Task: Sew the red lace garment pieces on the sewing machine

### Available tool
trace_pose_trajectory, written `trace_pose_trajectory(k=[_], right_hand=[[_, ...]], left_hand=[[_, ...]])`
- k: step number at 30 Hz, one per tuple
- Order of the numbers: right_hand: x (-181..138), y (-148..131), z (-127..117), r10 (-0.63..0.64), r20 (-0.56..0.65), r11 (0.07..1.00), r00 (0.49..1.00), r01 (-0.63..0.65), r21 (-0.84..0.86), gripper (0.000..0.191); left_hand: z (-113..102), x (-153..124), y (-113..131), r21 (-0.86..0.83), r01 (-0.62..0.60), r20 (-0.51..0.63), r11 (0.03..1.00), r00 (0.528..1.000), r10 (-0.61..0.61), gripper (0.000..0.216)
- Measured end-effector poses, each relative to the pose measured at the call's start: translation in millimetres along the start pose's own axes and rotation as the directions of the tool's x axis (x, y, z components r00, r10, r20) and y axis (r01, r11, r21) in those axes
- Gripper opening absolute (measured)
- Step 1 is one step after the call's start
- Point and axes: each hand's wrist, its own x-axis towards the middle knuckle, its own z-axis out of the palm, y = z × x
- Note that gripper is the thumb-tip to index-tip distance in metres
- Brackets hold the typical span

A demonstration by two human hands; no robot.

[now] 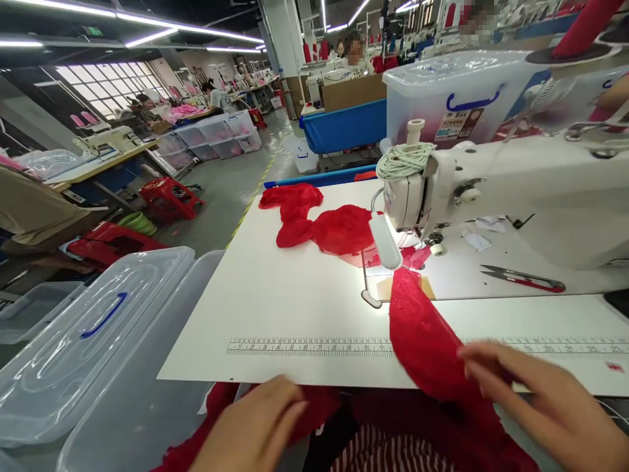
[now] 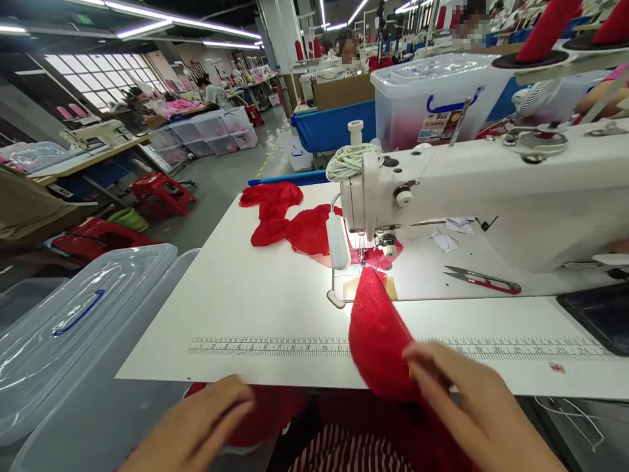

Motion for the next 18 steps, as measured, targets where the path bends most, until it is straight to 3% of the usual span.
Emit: trace_pose_trajectory(k=[1, 3, 6, 9, 11, 12, 14, 16, 18], right_hand=[[13.9, -2.2, -2.4, 0.037, -0.100, 0.997, 0.994, -0.043, -0.058, 0.038], [35.8, -4.9, -0.6, 0.011, -0.243, 0.972, 0.970, -0.067, -0.224, 0.041], [49.5, -7.6, 9.4, -0.079, -0.223, 0.952, 0.972, 0.007, -0.306, 0.033], [45.7, -11.6, 12.3, -0.047, -0.209, 0.998, 0.977, 0.036, -0.054, 0.029], [41.0, -17.2, 8.2, 0.082, -0.124, 0.962, 0.989, -0.046, 0.271, 0.031], [39.7, -21.2, 5.5, 0.169, -0.025, 0.879, 0.985, -0.139, 0.455, 0.032], [41.0, -30.9, 1.7, 0.257, 0.268, 0.557, 0.929, -0.369, 0.744, 0.038], [47.5, -40.8, 1.6, 0.138, 0.520, 0.176, 0.843, -0.538, 0.824, 0.045], [57.3, -47.8, 3.7, -0.026, 0.622, -0.063, 0.783, -0.622, 0.781, 0.048]], left_hand=[[3.4, 18.9, 29.0, -0.024, -0.068, 0.044, 0.997, 0.997, 0.069, 0.026], [14.0, 55.1, 77.5, 0.022, -0.083, 0.000, 0.996, 0.997, 0.083, 0.024], [34.4, 97.7, 116.8, 0.136, 0.023, -0.078, 0.991, 0.997, -0.013, 0.016], [49.4, 117.7, 123.0, 0.027, -0.023, -0.107, 0.999, 0.994, 0.026, 0.009], [52.2, 120.1, 120.1, -0.245, -0.068, -0.124, 0.967, 0.992, 0.038, 0.014], [51.5, 119.4, 119.1, -0.444, -0.073, -0.109, 0.893, 0.994, 0.028, 0.015], [47.4, 117.0, 120.3, -0.816, -0.009, -0.005, 0.577, 1.000, 0.010, 0.016], [41.8, 114.5, 125.7, -0.967, 0.114, 0.123, 0.227, 0.992, 0.027, 0.028], [36.4, 112.6, 132.5, -0.980, 0.193, 0.195, 0.054, 0.980, 0.028, 0.045]])
